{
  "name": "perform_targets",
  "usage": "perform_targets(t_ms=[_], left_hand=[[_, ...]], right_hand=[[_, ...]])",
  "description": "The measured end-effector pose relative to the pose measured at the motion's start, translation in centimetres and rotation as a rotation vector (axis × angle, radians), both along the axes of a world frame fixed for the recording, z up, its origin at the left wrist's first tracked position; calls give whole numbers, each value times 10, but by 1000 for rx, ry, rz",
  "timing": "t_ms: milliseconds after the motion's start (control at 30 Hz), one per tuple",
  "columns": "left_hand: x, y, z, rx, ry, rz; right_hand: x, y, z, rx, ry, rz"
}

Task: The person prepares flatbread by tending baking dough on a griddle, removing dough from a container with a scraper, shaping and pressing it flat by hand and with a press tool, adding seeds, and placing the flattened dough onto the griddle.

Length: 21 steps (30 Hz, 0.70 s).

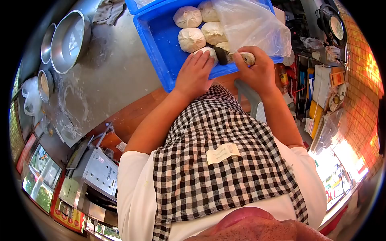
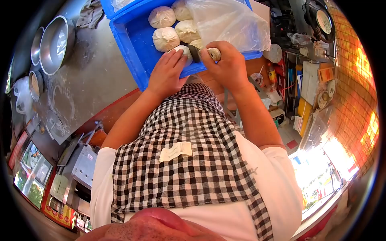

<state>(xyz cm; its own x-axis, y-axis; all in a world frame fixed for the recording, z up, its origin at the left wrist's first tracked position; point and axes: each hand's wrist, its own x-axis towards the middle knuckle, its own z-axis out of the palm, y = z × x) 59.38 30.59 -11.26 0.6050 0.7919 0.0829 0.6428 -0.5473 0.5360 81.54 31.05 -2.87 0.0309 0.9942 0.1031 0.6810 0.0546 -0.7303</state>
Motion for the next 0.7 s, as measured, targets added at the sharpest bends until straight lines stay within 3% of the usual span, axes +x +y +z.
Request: perform_targets(t_ms=[600,700], left_hand=[[-2,0,0,15,-54,-3],[-2,0,3,12,-55,4]], right_hand=[[-3,3,-20,57,-60,46],[0,5,-28,-43,88,-29]])
